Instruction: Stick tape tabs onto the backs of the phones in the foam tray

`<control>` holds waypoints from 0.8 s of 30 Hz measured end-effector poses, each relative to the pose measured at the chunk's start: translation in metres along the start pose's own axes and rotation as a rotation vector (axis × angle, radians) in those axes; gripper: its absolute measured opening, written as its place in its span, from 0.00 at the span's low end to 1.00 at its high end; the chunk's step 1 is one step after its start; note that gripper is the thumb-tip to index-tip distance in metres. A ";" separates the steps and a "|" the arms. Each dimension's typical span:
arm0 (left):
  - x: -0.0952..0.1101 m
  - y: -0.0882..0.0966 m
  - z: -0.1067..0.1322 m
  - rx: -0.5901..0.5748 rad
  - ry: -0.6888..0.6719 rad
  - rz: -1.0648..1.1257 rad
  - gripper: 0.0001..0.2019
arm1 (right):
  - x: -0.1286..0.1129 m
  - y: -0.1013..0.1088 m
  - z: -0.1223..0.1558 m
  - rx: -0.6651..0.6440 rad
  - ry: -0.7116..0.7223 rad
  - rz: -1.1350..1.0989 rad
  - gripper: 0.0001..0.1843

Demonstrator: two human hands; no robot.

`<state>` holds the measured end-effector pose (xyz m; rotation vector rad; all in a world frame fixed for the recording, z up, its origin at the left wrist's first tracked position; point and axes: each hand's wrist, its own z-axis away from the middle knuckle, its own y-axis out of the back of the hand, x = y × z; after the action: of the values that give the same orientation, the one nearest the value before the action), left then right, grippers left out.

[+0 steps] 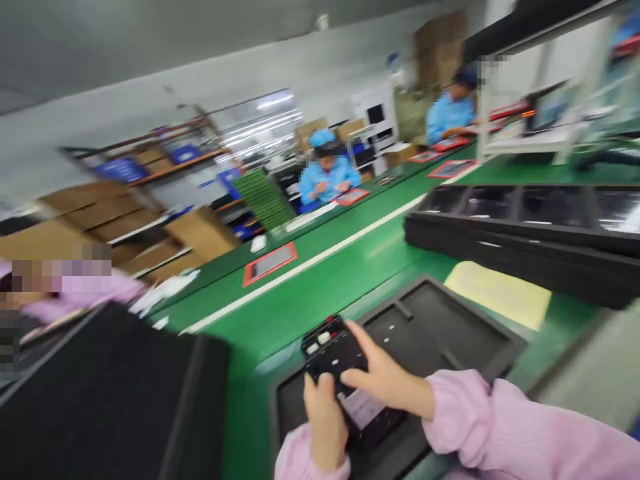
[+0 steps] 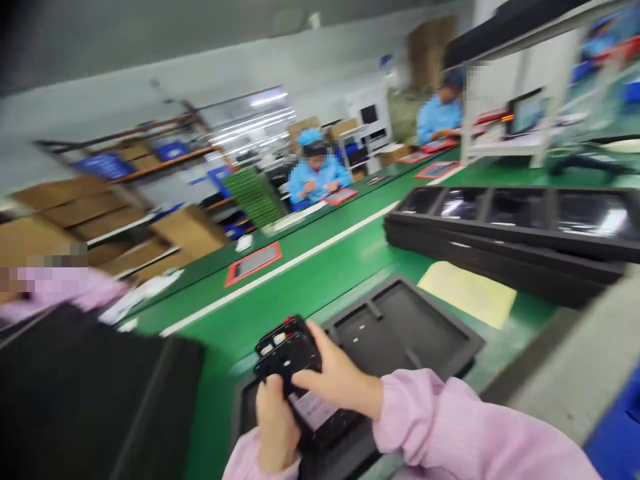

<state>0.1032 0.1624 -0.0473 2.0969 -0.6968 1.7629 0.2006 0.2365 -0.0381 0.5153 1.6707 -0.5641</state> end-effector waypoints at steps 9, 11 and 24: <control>0.001 0.002 0.041 -0.167 -0.330 0.235 0.43 | 0.018 0.012 0.035 -0.092 0.221 -0.066 0.32; 0.001 0.006 0.046 -0.212 -0.384 0.154 0.39 | 0.017 0.012 0.036 -0.038 0.335 0.028 0.29; -0.008 0.021 0.058 -0.248 -0.395 0.049 0.40 | 0.026 0.024 0.041 -0.184 0.479 0.411 0.25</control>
<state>0.1386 0.1158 -0.0676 2.2828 -1.0205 1.2140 0.2422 0.2304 -0.0713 0.8793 1.9668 0.0223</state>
